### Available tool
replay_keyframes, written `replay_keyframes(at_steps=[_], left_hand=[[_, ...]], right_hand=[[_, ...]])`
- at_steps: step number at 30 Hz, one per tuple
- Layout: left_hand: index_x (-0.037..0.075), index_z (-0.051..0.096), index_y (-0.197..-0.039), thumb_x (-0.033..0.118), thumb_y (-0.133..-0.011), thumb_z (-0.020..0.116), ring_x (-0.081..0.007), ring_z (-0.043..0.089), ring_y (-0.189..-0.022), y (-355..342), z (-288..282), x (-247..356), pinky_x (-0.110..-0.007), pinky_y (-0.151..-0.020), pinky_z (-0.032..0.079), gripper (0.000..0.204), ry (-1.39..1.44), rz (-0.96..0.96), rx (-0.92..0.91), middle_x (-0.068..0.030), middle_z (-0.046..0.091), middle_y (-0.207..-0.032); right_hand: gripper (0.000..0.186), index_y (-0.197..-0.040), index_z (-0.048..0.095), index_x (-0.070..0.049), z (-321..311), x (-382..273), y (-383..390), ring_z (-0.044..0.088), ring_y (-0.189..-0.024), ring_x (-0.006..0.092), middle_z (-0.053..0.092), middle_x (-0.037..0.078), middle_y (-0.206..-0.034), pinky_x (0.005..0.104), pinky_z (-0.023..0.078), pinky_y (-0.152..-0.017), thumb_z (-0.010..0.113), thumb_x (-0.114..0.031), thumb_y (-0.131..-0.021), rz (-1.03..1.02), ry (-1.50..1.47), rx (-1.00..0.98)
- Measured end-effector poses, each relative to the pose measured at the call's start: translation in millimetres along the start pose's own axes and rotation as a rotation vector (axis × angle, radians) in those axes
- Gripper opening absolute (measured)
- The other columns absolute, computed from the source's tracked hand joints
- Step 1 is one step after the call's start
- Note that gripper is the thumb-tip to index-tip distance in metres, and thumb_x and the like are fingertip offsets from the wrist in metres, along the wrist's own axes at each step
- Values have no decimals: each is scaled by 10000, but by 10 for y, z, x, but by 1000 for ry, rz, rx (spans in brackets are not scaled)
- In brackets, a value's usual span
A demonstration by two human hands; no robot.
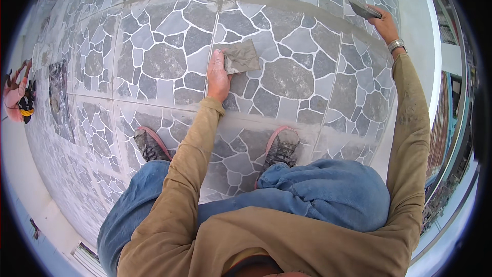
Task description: The person applies grout into the gaps between floor tiles using a small piece of tile as a spreader, picking up grout from a tile and smoothing it into the seams.
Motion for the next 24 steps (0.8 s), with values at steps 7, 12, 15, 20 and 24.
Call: replay_keyframes(at_steps=[7,12,15,20,24], left_hand=[[66,583,-1294,416,-1102,370,-147,652,-1028,49,-59,31,-285,-803,531,452,-2,-1,51,-49,647,-1171],[50,564,-1302,401,-1106,364,-174,640,-1110,-4,21,-8,-325,-896,548,449,72,-33,27,-75,628,-1222],[47,562,-1298,400,-1107,364,-180,641,-1112,13,17,13,-327,-892,551,448,69,-31,10,-83,629,-1225],[47,565,-1292,396,-1108,361,-177,642,-1095,41,-46,47,-321,-887,552,444,40,-36,29,-85,632,-1205],[48,565,-1293,396,-1107,364,-172,640,-1087,5,-8,38,-311,-887,549,443,37,-62,7,-81,630,-1197]], right_hand=[[503,-1255,712,-155,57,-259,-244,709,-851,259,758,145,-943,357,542,-822,595,-174,-766,40,222,51],[558,-1282,694,-199,235,-49,-209,689,-1029,334,738,126,-1151,390,542,-920,569,-49,-759,-139,399,-11],[707,-1355,639,-226,446,-182,-113,602,-1230,300,637,60,-1378,378,493,-1059,533,95,-734,-408,422,-26],[826,-1407,591,-237,557,130,82,457,-1406,273,519,-37,-1512,358,400,-1179,508,175,-696,-344,543,-234],[825,-1416,582,-236,279,226,51,431,-1429,278,510,-19,-1520,360,410,-1174,530,164,-697,-340,654,-336]])
Point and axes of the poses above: each hand's wrist, its own y-axis away from the middle knuckle, its own z-axis out of the palm, x = y × z, the point moved 6 cm from there along -y, towards the middle knuckle
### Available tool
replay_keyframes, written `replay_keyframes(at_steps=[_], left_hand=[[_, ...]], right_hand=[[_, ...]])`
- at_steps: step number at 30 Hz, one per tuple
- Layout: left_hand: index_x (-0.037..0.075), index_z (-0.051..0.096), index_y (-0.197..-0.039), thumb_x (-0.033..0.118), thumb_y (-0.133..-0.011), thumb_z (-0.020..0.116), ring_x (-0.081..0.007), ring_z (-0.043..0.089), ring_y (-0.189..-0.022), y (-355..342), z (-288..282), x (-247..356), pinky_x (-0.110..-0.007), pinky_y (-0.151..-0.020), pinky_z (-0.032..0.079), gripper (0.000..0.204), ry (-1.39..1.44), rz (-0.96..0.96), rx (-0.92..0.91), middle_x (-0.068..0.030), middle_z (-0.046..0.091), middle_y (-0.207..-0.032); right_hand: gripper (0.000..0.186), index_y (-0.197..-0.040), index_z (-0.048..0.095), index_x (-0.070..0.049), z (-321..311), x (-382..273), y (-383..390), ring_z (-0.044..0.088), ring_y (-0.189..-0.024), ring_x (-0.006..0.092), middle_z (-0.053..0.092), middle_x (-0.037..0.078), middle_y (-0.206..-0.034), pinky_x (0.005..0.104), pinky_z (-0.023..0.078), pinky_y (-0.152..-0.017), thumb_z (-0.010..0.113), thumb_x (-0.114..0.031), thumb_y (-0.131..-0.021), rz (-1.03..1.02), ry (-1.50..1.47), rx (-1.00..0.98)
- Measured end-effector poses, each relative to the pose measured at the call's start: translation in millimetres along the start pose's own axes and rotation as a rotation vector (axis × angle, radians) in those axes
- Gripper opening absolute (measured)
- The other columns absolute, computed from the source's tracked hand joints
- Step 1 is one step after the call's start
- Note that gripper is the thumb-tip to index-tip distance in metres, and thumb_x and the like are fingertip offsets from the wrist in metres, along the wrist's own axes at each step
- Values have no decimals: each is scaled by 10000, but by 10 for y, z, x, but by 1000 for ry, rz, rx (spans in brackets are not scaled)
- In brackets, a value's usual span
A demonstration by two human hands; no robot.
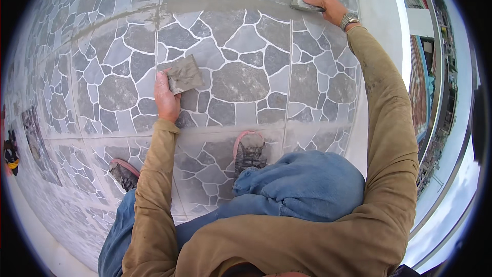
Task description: The person applies grout into the gaps between floor tiles using a small piece of tile as a spreader, picking up grout from a tile and smoothing it into the seams.
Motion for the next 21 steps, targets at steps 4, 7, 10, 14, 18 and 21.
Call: replay_keyframes(at_steps=[4,7,10,14,18,21], left_hand=[[46,567,-1292,399,-1106,369,-175,639,-1092,-14,-21,-10,-313,-895,544,445,-23,3,-9,-83,629,-1206],[43,572,-1287,402,-1105,370,-178,637,-1095,11,-14,22,-319,-907,539,451,32,20,-14,-83,630,-1211],[38,576,-1277,401,-1105,370,-182,636,-1103,-20,33,0,-326,-913,538,452,41,9,-6,-85,629,-1214],[38,580,-1268,395,-1105,375,-182,634,-1107,-10,-21,-3,-328,-921,535,443,49,-5,-13,-86,630,-1212],[40,583,-1264,390,-1106,372,-185,635,-1104,-6,-39,26,-340,-929,534,438,53,5,-45,-87,631,-1208],[38,582,-1263,388,-1108,362,-192,637,-1111,-39,49,-19,-349,-935,539,441,51,-16,-17,-92,633,-1207]], right_hand=[[717,-1366,618,-209,-216,94,-227,547,-1276,312,590,27,-1429,401,490,-1078,545,104,-726,171,29,56],[671,-1355,622,-197,-262,-275,-510,597,-1135,343,633,52,-1375,418,519,-1012,536,72,-746,384,14,55],[675,-1412,559,-184,-3,-333,-360,595,-1100,319,608,36,-1402,426,541,-965,589,22,-770,309,176,87],[699,-1468,479,-169,240,-468,-35,584,-1133,312,576,19,-1438,429,559,-926,630,-21,-802,117,307,95],[708,-1400,591,-254,-66,-215,-138,607,-1036,345,587,100,-1406,397,531,-966,596,34,-753,309,98,-55],[655,-1312,672,-285,-146,27,-375,628,-1020,356,634,161,-1263,413,533,-940,575,42,-753,412,6,102]])
Point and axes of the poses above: each hand's wrist, its own y-axis away from the middle knuckle, its own z-axis out of the palm, x = y × z, the point moved 6 cm from there along -y, towards the middle knuckle
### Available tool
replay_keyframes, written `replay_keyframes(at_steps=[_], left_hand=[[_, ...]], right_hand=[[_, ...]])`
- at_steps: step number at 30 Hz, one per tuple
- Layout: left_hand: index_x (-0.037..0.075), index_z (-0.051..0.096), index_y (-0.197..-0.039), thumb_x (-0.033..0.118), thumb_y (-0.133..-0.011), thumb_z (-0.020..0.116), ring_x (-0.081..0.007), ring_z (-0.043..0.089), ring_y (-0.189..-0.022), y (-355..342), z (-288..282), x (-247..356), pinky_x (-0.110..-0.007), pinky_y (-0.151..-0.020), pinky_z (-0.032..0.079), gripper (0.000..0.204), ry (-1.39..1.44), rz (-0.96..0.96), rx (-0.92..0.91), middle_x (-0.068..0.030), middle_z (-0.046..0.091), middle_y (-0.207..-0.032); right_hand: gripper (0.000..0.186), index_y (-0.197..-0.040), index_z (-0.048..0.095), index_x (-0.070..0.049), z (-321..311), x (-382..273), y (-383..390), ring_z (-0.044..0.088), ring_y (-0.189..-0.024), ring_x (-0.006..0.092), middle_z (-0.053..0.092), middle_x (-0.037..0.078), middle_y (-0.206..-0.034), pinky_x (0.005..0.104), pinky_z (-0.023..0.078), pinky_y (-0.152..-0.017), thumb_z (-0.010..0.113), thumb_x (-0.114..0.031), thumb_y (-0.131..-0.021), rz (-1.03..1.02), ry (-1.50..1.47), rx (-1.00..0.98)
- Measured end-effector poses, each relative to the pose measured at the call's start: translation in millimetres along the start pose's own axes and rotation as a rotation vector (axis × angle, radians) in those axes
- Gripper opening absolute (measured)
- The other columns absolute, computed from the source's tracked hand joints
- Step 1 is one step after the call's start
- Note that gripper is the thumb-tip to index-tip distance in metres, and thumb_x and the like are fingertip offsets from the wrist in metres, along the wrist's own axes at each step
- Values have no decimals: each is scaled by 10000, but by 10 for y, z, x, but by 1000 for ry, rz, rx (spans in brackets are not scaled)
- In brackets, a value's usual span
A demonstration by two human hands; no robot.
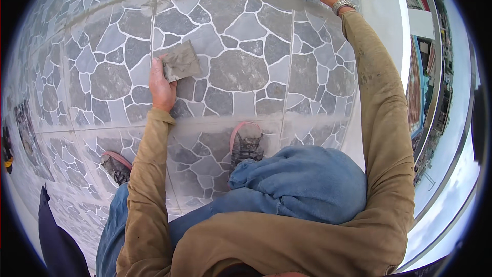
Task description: The person applies grout into the gaps between floor tiles using a small piece of tile as a spreader, picking up grout from a tile and smoothing it into the seams.
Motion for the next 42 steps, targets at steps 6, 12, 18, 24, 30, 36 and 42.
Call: replay_keyframes(at_steps=[6,12,18,24,30,36,42], left_hand=[[32,571,-1282,397,-1109,355,-210,638,-1132,38,-137,52,-354,-957,536,458,13,3,24,-100,631,-1235],[34,564,-1296,405,-1107,356,-211,637,-1133,-1,45,10,-355,-942,538,465,-10,-13,-13,-100,627,-1246],[36,557,-1313,415,-1103,375,-209,634,-1138,-14,-108,5,-357,-945,532,470,13,3,44,-97,627,-1247],[37,557,-1312,419,-1102,379,-193,633,-1136,6,-79,6,-345,-937,534,472,18,-19,10,-87,627,-1246],[15,536,-1326,415,-1102,373,-227,630,-1178,-15,-183,36,-391,-985,534,486,9,11,10,-106,617,-1293],[16,527,-1331,410,-1103,376,-229,627,-1176,-40,-116,-11,-398,-998,525,480,12,-7,-4,-102,611,-1292],[19,544,-1290,410,-1096,403,-205,626,-1141,28,6,41,-365,-969,520,459,7,7,1,-102,612,-1264]], right_hand=[[662,-1305,679,-286,50,-608,190,630,-1057,357,657,163,-1204,424,530,-945,561,50,-747,-27,1,-67],[704,-1358,631,-273,26,-12,415,610,-1115,341,601,49,-1408,424,520,-1010,573,72,-747,-245,-14,55],[707,-1353,636,-246,219,-393,375,598,-1129,323,609,14,-1409,412,517,-1024,558,91,-737,-219,88,204],[672,-1389,605,-265,240,27,623,585,-1160,286,637,-57,-1375,424,511,-985,647,-45,-756,-330,178,30],[527,-1250,697,-114,123,-266,-24,639,-1149,366,705,159,-1217,426,492,-1010,485,19,-786,-233,-339,98],[482,-1231,715,-136,290,-349,293,651,-1105,369,721,128,-1185,455,500,-978,525,-19,-804,-184,-198,151],[740,-1390,610,-242,248,-670,1178,597,-1085,324,660,-12,-1348,411,529,-965,593,36,-704,-142,31,87]])
Point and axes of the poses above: each hand's wrist, its own y-axis away from the middle knuckle, its own z-axis out of the palm, x = y × z, the point moved 6 cm from there along -y, towards the middle knuckle
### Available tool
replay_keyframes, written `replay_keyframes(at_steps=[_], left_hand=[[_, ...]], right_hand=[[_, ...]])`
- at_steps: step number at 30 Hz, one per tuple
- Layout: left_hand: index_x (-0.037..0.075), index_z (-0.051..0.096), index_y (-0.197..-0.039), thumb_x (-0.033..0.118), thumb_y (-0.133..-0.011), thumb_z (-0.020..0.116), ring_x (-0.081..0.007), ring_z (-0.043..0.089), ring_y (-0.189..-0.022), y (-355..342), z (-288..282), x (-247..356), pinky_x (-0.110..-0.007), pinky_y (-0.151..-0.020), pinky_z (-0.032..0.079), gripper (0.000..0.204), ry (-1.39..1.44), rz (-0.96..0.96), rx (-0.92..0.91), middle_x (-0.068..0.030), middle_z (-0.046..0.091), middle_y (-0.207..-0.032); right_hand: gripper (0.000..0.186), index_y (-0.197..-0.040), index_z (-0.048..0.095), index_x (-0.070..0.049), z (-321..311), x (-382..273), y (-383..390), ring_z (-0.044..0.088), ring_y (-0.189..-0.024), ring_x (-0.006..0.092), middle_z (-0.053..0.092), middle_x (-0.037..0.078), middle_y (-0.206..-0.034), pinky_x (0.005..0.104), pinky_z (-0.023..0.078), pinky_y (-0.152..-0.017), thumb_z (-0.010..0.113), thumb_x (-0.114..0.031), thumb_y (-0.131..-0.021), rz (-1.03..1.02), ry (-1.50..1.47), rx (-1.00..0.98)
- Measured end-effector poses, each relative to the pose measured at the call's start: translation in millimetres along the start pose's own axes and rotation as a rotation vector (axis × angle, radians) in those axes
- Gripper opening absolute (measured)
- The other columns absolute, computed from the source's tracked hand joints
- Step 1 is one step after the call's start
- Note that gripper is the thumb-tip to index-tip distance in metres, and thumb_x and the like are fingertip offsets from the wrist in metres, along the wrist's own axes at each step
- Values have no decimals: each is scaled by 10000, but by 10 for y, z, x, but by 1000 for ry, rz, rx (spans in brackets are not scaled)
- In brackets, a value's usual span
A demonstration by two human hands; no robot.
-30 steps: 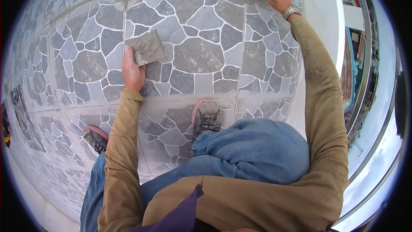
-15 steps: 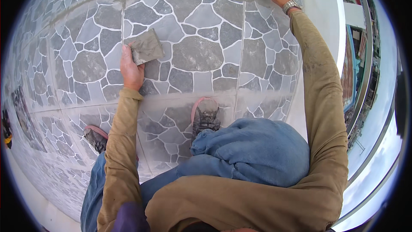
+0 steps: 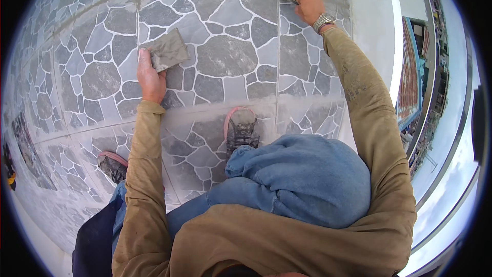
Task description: The person applies grout into the gaps between floor tiles using a small piece of tile as a spreader, picking up grout from a tile and smoothing it into the seams.
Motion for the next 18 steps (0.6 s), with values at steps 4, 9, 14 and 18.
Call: replay_keyframes(at_steps=[4,9,14,18], left_hand=[[26,559,-1271,413,-1098,396,-196,648,-1081,26,67,-19,-356,-884,538,453,-20,-26,-23,-97,634,-1226],[57,589,-1234,420,-1100,383,-161,679,-941,94,300,139,-321,-705,522,438,-96,-26,-111,-61,683,-1108],[62,588,-1219,419,-1099,389,-154,681,-912,65,348,105,-308,-665,520,427,-70,-33,-113,-55,682,-1111],[63,581,-1226,414,-1099,391,-156,676,-913,253,-136,237,-310,-662,513,419,-44,20,46,-54,679,-1117]], right_hand=[[598,-1324,653,-227,-134,-160,361,594,-1055,273,690,-30,-1266,433,545,-888,626,-62,-750,-92,18,-30],[442,-1208,710,-125,-279,635,136,669,-996,423,722,191,-1088,486,553,-878,588,-261,-806,383,-106,-116],[444,-1112,726,-56,-21,1220,-123,679,-1027,443,717,248,-1066,495,549,-901,566,-365,-837,621,48,-211],[432,-1114,715,-6,278,-96,-975,673,-997,461,696,291,-1070,518,529,-886,589,-304,-828,397,-59,-250]])
Point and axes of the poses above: each hand's wrist, its own y-axis away from the middle knuckle, its own z-axis out of the palm, x = y × z, the point moved 6 cm from there along -y, towards the middle knuckle
